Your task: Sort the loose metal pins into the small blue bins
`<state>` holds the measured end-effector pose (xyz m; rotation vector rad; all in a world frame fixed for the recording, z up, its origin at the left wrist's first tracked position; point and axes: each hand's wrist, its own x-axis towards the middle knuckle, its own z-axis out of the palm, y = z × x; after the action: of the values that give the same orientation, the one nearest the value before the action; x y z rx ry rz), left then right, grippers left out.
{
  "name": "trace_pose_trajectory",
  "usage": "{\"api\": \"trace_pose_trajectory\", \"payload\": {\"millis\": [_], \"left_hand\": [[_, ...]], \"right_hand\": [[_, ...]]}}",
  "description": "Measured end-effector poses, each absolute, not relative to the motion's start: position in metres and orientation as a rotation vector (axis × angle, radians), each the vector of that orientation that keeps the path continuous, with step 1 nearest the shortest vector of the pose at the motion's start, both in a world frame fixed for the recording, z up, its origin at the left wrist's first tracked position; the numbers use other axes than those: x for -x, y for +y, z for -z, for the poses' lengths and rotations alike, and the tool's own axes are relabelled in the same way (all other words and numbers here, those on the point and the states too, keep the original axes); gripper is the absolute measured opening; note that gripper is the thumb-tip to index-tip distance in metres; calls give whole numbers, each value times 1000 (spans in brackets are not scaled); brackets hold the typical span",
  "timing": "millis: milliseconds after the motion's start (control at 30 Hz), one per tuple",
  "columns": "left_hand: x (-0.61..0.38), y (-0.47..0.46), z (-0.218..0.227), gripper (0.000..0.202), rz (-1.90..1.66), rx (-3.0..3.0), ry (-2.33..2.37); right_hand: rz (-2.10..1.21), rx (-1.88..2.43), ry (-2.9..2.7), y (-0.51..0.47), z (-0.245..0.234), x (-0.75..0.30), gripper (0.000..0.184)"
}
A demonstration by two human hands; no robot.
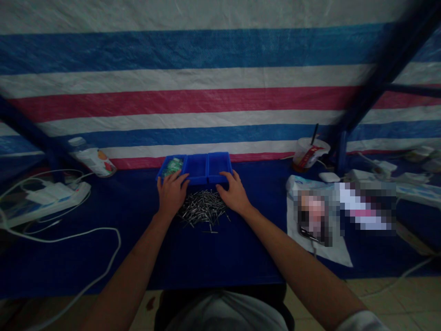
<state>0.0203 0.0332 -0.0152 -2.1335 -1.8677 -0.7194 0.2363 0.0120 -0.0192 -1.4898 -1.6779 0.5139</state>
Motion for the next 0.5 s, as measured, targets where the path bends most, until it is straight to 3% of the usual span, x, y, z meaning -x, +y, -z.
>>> {"api": "trace_pose_trajectory", "payload": {"millis": [500], "left_hand": [[-19, 38, 15, 41, 784, 2104, -1866]], "right_hand": [[-540, 1463, -1660, 13, 21, -236, 82]]}}
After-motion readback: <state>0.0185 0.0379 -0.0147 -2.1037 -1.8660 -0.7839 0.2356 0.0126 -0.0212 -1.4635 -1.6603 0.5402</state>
